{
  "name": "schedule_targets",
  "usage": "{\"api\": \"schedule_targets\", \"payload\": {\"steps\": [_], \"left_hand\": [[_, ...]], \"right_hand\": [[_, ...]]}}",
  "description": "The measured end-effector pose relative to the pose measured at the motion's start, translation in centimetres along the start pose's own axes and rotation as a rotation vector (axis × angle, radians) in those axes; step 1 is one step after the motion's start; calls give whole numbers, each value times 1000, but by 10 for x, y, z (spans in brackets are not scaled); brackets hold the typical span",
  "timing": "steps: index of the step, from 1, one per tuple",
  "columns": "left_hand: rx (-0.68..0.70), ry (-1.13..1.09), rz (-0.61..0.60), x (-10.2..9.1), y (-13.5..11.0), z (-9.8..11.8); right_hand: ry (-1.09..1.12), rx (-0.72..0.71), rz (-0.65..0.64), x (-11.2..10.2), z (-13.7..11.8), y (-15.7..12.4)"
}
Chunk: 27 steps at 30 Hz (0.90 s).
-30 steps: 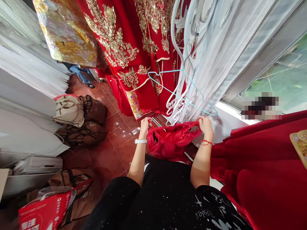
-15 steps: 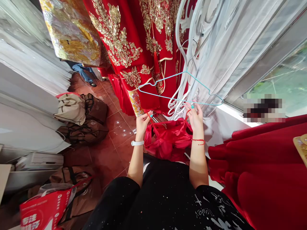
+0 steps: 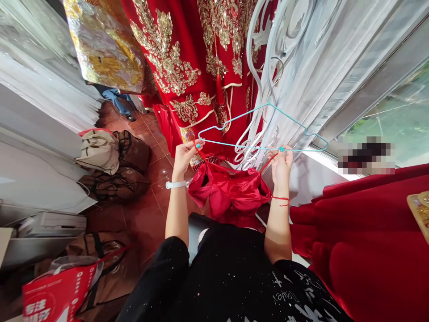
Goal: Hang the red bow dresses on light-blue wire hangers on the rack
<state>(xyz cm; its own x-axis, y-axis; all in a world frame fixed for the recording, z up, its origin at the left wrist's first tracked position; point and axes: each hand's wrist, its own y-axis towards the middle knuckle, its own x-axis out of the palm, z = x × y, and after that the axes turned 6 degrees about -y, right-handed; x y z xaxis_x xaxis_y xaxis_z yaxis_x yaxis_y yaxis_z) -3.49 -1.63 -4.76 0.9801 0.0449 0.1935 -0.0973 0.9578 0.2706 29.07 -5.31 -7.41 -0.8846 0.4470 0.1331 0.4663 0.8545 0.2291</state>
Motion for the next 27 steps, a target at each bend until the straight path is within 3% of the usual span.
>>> {"api": "schedule_targets", "payload": {"steps": [6, 11, 15, 22, 27], "left_hand": [[-10, 134, -215, 11, 31, 39], [65, 459, -463, 42, 53, 70], [117, 666, -674, 61, 59, 74], [184, 654, -605, 66, 48, 63], [180, 606, -593, 60, 51, 62]], "right_hand": [[86, -6, 2, -1, 4, 2], [112, 45, -31, -1, 4, 3], [88, 59, -15, -4, 2, 3], [-86, 10, -24, -12, -7, 4], [-227, 63, -63, -53, -20, 2]]}}
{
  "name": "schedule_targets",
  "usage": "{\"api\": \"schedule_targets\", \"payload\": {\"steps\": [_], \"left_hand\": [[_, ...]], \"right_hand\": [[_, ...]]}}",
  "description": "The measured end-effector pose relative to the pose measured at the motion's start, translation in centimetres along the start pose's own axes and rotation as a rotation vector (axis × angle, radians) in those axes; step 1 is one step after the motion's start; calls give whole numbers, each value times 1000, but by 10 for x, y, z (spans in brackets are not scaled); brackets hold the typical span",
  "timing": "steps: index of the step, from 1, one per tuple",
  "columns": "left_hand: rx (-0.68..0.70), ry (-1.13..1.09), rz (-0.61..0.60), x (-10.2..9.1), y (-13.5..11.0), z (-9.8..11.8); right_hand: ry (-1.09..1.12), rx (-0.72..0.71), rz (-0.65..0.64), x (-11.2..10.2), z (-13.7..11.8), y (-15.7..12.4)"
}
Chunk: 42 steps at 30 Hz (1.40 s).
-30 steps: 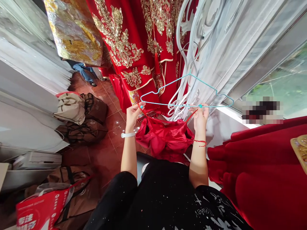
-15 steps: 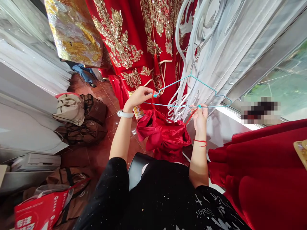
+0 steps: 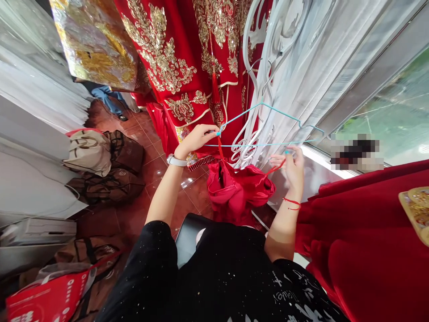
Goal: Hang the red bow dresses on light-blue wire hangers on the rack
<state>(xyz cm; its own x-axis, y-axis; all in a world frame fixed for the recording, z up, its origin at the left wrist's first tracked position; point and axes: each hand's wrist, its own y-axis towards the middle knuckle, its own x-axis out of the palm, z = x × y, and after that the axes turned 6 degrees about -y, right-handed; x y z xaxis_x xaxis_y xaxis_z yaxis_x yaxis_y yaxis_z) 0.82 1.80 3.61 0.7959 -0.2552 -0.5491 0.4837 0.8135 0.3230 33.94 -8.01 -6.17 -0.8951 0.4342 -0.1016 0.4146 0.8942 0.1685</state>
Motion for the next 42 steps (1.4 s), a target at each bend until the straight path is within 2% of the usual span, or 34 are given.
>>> {"api": "schedule_targets", "payload": {"steps": [6, 8, 10, 14, 16, 21, 25, 30, 34, 38, 42], "left_hand": [[-25, -40, -23, -15, 8, -11], [-56, -85, -14, -18, 10, -13], [-74, -116, -14, -19, 12, -14], [-74, -137, -37, -22, 11, -9], [-64, -130, -62, -25, 10, -6], [4, -16, -157, -32, 6, -5], [58, 27, -173, -30, 3, -9], [97, 18, -124, -21, 1, -12], [108, -10, -96, -10, -1, -16], [107, 8, 8, 0, -3, -19], [112, 98, 133, 10, -9, -32]], "right_hand": [[-79, -46, 83, -82, -7, -31], [-88, -104, 107, -96, -12, -41], [-106, -172, 165, -102, -17, -45], [-119, -318, 363, -101, -24, -27], [-115, -369, 381, -102, -26, -7], [-79, -499, 182, -99, -37, 42], [-120, -558, 28, -86, -54, 65], [-247, -477, -138, -66, -79, 71], [-483, -511, -199, -54, -93, 69], [-587, -591, -186, -45, -91, 68], [-635, -674, -40, -37, -81, 64]]}}
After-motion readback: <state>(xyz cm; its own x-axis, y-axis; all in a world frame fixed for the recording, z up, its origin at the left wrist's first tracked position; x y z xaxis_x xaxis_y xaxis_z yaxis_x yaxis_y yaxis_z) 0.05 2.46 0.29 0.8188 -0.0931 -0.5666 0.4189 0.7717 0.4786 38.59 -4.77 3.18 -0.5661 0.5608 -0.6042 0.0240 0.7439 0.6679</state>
